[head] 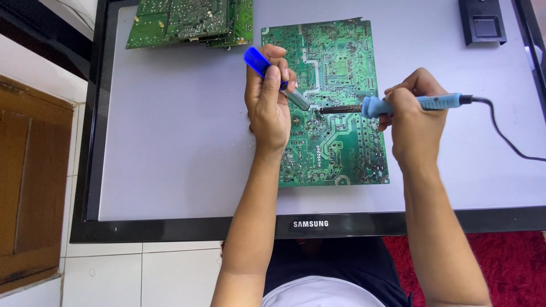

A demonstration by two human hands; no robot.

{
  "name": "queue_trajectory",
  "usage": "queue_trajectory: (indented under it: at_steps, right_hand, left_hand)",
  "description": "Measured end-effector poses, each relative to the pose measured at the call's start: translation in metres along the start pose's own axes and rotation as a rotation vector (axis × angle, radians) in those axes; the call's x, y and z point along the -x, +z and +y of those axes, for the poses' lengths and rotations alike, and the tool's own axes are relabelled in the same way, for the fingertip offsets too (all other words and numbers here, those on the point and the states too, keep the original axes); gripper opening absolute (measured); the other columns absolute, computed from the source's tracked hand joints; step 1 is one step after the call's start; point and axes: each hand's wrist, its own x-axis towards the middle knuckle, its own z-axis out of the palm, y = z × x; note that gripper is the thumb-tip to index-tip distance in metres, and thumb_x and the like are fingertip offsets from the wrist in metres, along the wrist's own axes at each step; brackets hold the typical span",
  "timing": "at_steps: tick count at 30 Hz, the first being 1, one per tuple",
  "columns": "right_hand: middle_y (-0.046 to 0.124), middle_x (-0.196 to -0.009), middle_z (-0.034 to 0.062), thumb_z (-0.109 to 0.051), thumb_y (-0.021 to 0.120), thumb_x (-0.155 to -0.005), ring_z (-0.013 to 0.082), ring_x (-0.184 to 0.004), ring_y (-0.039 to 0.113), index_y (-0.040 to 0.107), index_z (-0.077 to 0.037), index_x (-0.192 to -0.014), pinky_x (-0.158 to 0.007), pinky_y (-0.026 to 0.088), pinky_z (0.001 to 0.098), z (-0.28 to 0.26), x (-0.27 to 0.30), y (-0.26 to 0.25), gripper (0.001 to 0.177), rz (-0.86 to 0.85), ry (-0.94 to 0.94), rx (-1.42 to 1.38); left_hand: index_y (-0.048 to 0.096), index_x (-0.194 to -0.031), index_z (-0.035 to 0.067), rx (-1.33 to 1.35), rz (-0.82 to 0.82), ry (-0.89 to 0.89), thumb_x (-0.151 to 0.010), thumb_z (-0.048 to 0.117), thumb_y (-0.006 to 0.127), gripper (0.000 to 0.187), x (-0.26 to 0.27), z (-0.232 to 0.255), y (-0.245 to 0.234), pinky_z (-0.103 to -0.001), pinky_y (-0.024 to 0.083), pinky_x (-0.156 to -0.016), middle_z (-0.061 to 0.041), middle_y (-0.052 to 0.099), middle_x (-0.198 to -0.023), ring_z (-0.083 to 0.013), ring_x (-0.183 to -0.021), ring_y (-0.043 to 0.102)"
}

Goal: Using a soldering iron and a desoldering pump to remove solder from components on a printed circuit board.

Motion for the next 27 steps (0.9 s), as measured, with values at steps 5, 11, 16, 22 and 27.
queue_trajectory:
  at_steps: [5, 11, 16, 22, 27]
  right_hand:
    - [0.060, -0.077, 0.0085, -0.005, 0.049, -0.087, 0.0154, -0.051, 0.054, 0.050, -0.008, -0.078, -0.042, 0.040, 0.0259, -0.007, 0.009, 0.004, 0.009, 0.005, -0.038, 0.018]
    - [0.057, -0.070, 0.0072, -0.005, 0.050, -0.088, 0.0138, -0.054, 0.054, 0.050, -0.008, -0.078, -0.045, 0.042, 0.0253, 0.000, 0.015, -0.002, 0.010, -0.047, -0.086, 0.012]
    - [0.060, -0.078, 0.0243, 0.003, 0.057, -0.093, 0.0212, -0.057, 0.063, 0.060, 0.012, -0.092, -0.047, 0.052, 0.0308, 0.046, 0.021, -0.017, 0.010, -0.025, -0.199, -0.130]
    - [0.061, -0.080, 0.0240, 0.001, 0.063, -0.092, 0.0256, -0.062, 0.066, 0.061, 0.011, -0.093, -0.053, 0.058, 0.0364, 0.069, 0.034, -0.026, 0.010, -0.017, -0.209, -0.203]
    - [0.058, -0.081, 0.0206, 0.000, 0.065, -0.092, 0.0255, -0.062, 0.065, 0.062, 0.010, -0.094, -0.054, 0.059, 0.0356, 0.073, 0.035, -0.040, 0.011, 0.034, -0.264, -0.209]
  left_hand:
    - [0.059, -0.129, 0.010, 0.000, -0.024, 0.002, -0.117, 0.023, 0.050, 0.020, -0.001, 0.001, 0.008, -0.028, 0.041, -0.082, -0.002, 0.050, -0.098, -0.0144, -0.086, 0.045]
    - [0.059, -0.128, 0.011, -0.023, -0.014, -0.022, -0.115, 0.021, 0.051, 0.018, 0.000, -0.001, 0.009, -0.028, 0.043, -0.082, -0.003, 0.050, -0.097, -0.0144, -0.084, 0.046]
    - [0.055, -0.137, 0.008, -0.114, -0.026, 0.081, -0.118, 0.022, 0.045, 0.025, -0.002, -0.022, 0.003, -0.024, 0.049, -0.080, -0.002, 0.047, -0.097, -0.0093, -0.085, 0.050]
    - [0.056, -0.138, 0.009, -0.146, -0.033, 0.046, -0.119, 0.024, 0.044, 0.028, -0.004, -0.026, 0.001, -0.024, 0.050, -0.082, -0.001, 0.049, -0.096, -0.0086, -0.086, 0.051]
    - [0.057, -0.137, 0.008, -0.165, -0.037, 0.033, -0.119, 0.024, 0.045, 0.027, -0.002, -0.031, 0.006, -0.024, 0.051, -0.083, 0.000, 0.048, -0.095, -0.0082, -0.086, 0.050]
